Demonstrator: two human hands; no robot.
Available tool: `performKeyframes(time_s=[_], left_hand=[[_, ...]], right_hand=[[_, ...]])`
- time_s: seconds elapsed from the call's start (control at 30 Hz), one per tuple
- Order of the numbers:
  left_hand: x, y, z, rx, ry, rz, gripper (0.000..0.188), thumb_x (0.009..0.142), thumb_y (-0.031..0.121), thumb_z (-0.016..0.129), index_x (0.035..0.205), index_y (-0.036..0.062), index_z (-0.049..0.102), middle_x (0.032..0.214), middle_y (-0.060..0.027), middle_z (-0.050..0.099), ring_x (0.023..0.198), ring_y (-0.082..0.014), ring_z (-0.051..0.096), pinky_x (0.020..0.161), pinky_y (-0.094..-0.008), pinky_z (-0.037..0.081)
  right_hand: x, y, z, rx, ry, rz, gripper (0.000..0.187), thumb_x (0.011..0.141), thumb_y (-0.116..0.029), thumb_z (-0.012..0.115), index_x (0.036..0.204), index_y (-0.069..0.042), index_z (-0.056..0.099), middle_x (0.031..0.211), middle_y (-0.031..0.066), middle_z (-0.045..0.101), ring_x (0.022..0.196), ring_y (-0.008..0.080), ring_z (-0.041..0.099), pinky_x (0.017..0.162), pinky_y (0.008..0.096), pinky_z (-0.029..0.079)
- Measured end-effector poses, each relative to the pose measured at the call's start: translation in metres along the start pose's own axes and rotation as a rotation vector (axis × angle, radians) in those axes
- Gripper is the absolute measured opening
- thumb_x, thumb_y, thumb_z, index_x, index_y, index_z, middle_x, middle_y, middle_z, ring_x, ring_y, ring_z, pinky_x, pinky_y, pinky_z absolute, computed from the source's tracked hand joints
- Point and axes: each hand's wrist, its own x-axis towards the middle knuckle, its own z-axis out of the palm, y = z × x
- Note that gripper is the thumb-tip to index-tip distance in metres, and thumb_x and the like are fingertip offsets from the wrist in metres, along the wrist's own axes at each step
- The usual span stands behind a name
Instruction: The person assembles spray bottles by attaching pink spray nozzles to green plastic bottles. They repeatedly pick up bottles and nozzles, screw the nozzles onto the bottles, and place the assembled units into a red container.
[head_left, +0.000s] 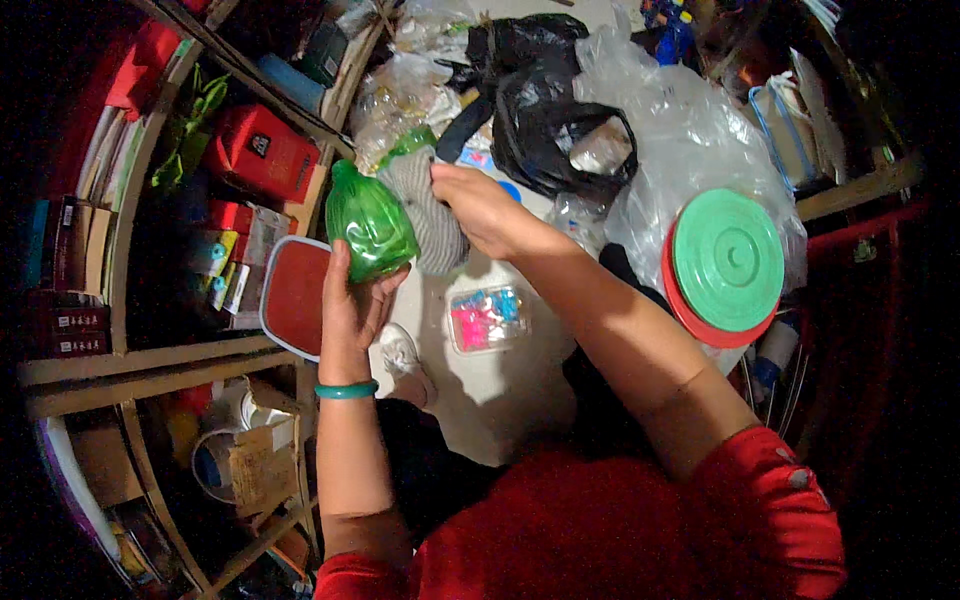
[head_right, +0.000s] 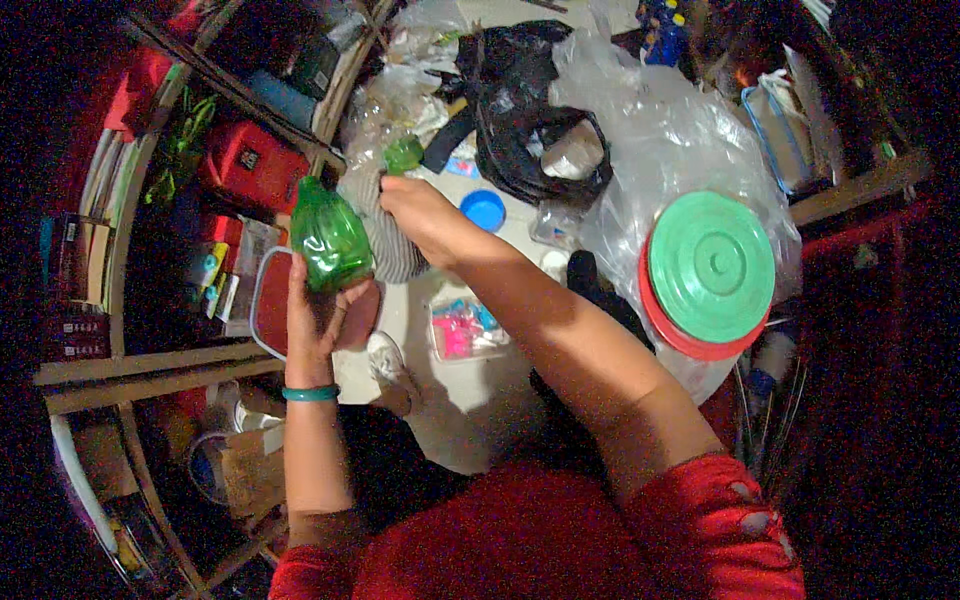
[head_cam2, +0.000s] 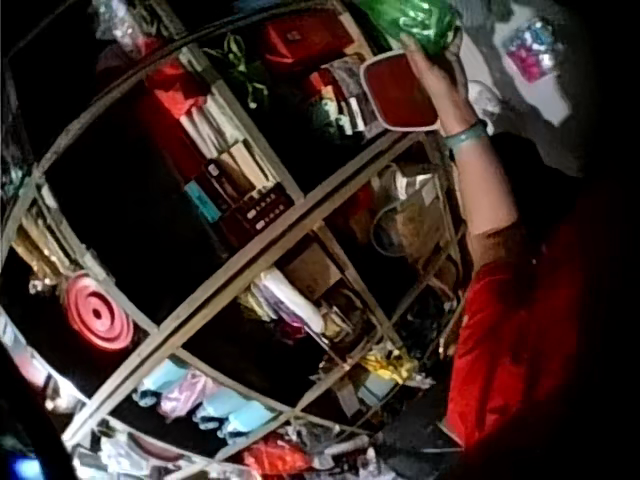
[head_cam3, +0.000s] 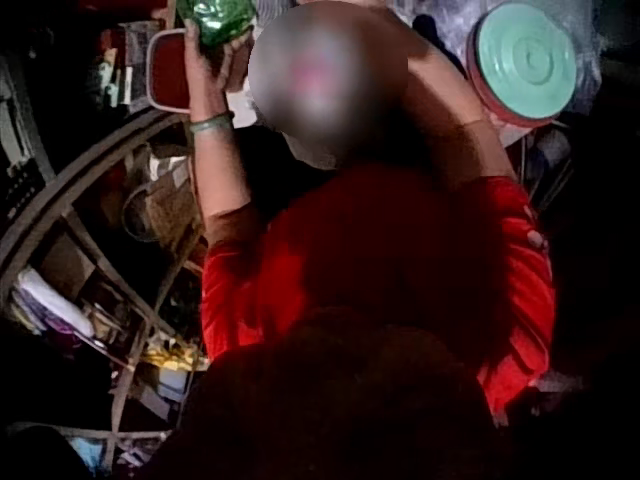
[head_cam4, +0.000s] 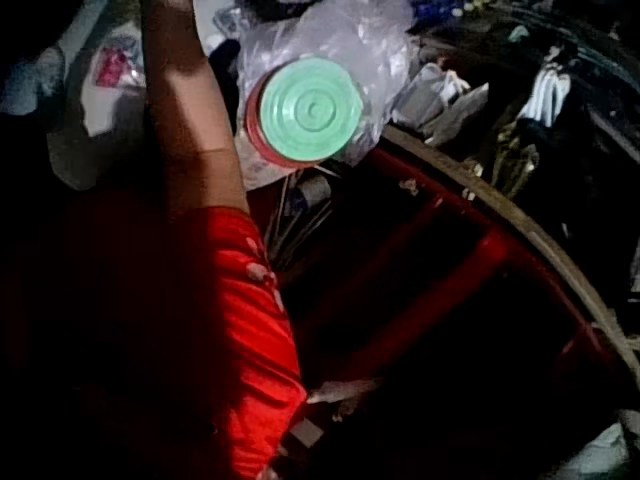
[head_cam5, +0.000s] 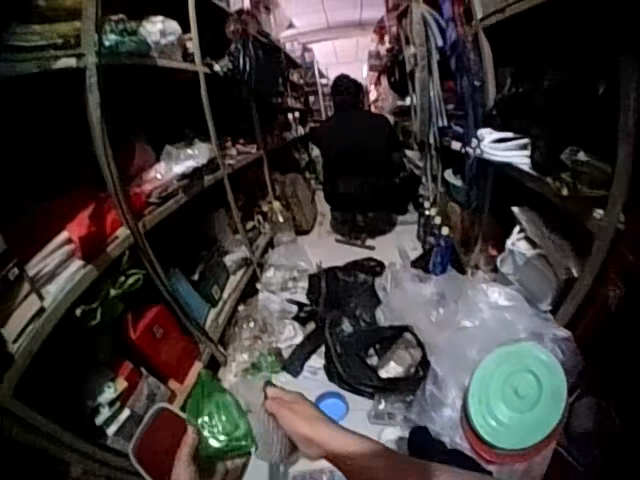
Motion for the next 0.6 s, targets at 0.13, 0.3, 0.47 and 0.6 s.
performKeyframes(time_s=[0.13,0.3,0.47,0.6], left_hand=[[0.002,0.012,-0.008,0.052,0.14,0.069,0.051,0.088,0.035,0.054,0.129,0.0115,0.036,0.118,-0.0087,0.051,0.101,-0.0241,0.055,0.079,-0.0381,0.048],[0.01,0.014,0.0,0.158,0.162,0.095,0.052,0.086,0.022,0.057,0.131,0.0137,0.032,0.12,-0.0065,0.049,0.104,-0.0201,0.052,0.078,-0.0348,0.048],[0.003,0.013,-0.001,0.237,0.161,0.164,0.056,0.085,0.014,0.055,0.135,0.0111,0.029,0.123,-0.0092,0.046,0.107,-0.0208,0.05,0.086,-0.0332,0.046],[-0.002,0.014,0.006,0.47,0.153,0.144,0.068,0.081,0.007,0.059,0.138,0.0043,0.022,0.127,-0.0141,0.042,0.112,-0.0217,0.046,0.091,-0.0336,0.043]], right_hand=[[0.002,-0.007,0.012,-0.149,-0.104,0.051,0.032,0.083,-0.004,0.044,0.113,-0.001,0.055,0.106,0.0052,0.059,0.096,0.0136,0.055,0.087,0.0275,0.041],[0.004,0.035,0.029,-0.763,-0.059,-0.392,0.044,0.085,-0.024,0.055,0.123,-0.005,0.048,0.13,0.017,0.042,0.12,0.0314,0.04,0.1,0.0368,0.031],[-0.005,0.037,0.052,-0.852,-0.029,-0.369,0.054,0.092,-0.024,0.045,0.139,-0.007,0.026,0.147,0.0181,0.013,0.135,0.0309,0.015,0.108,0.0352,0.016],[0.008,0.044,0.038,-0.675,0.009,-0.408,0.059,0.092,-0.023,0.045,0.141,-0.004,0.018,0.146,0.0179,0.017,0.136,0.0286,0.015,0.108,0.0343,0.016]])
